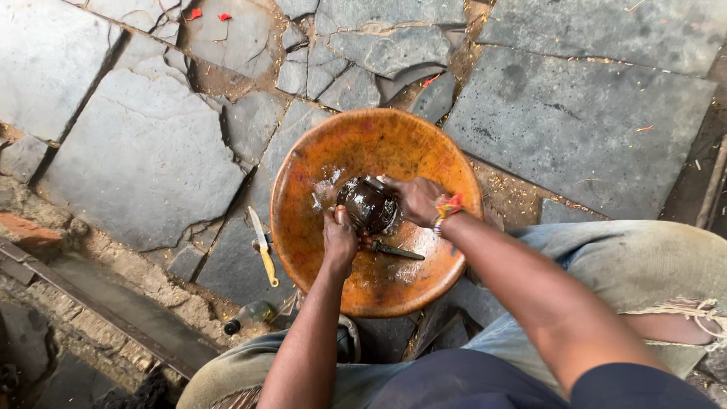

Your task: The person sits on a stone floor and cleans a dark metal mechanical part inside an orange plastic basin. They wipe the part with a cloth, pour a liquid from a plastic bottle onto it, and then scrub it thoroughly with a toothbrush.

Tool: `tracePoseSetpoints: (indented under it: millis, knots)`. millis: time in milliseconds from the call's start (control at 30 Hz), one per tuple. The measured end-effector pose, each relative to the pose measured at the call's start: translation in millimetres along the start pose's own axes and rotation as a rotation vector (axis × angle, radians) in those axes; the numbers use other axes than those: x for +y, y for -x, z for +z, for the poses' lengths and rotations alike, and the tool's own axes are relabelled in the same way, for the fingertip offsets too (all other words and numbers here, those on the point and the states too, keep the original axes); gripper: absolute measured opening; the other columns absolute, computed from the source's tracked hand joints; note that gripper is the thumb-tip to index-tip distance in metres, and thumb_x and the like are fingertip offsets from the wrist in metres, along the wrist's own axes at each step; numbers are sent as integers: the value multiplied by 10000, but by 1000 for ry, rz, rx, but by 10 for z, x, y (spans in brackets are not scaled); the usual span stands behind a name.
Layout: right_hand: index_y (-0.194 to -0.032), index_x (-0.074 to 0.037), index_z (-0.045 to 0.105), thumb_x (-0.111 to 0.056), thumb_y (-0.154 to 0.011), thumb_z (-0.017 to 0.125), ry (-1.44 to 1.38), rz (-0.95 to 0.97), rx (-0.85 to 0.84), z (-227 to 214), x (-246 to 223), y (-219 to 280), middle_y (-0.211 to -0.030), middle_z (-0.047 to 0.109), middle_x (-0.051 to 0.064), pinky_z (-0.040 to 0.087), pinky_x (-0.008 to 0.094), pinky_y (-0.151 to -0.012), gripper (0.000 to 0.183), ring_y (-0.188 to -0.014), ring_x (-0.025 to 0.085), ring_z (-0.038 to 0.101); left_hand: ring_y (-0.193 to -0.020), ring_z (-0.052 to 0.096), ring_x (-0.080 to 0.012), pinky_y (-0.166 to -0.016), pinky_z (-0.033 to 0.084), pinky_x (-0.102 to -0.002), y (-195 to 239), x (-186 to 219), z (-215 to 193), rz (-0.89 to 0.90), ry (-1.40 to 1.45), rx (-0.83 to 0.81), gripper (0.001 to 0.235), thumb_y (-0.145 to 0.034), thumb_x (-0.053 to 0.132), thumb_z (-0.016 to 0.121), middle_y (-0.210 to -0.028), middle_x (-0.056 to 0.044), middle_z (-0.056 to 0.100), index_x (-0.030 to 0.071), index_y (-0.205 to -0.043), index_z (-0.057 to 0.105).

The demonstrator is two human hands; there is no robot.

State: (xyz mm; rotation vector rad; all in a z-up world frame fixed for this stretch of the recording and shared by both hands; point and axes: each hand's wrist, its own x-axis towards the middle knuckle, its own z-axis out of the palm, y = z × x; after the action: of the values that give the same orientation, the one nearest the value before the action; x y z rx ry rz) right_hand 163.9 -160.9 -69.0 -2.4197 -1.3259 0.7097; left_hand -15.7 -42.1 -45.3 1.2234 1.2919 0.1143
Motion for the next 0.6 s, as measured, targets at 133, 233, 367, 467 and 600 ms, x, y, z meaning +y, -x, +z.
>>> tracePoseSetpoints:
  millis: [133, 233, 367, 467, 600]
  knots:
    - [-1494, -182, 534, -104, -878, 415, 53, -77, -21, 117, -8, 244, -698, 657, 260, 555, 535, -584, 632, -606, 402, 669, -583, 632, -210, -513, 580, -377, -17, 14, 16, -30, 72, -18, 576, -1064, 387, 397, -984, -241, 608, 63, -1511, 235]
    - [-1434, -204, 594, -93, -851, 419, 52, -186, 56, 135, 93, 439, -675, 641, 243, 536, 528, -543, 619, -570, 375, 643, -555, 627, -238, -465, 525, -381, 23, 39, 9, -61, 131, -45, 552, -1041, 426, 372, -941, -192, 657, 71, -1456, 294]
    - [-1437, -214, 582, -80, -884, 416, -76, 24, 67, 341, 134, 232, -635, 611, 189, 509, 478, -490, 592, -514, 305, 578, -630, 672, -226, -504, 575, -389, -73, -106, 19, 62, 62, 1, 529, -1080, 404, 399, -1043, -189, 640, 18, -1440, 364]
    - [-1480, -217, 542, -48, -874, 422, -39, 8, 61, 474, 62, 102, -615, 596, 164, 494, 446, -468, 640, -496, 260, 548, -666, 664, -252, -543, 565, -399, -122, -162, 2, -6, 80, -28, 538, -1075, 402, 382, -1069, -247, 620, 33, -1463, 327]
    - [-1538, -220, 487, -5, -861, 429, 126, -144, -141, 552, -23, 509, -589, 576, 131, 473, 403, -440, 713, -471, 201, 507, -769, 706, -229, -628, 632, -400, -184, -193, -6, -1, 85, -21, 566, -1056, 411, 379, -1171, -187, 612, 49, -1486, 310]
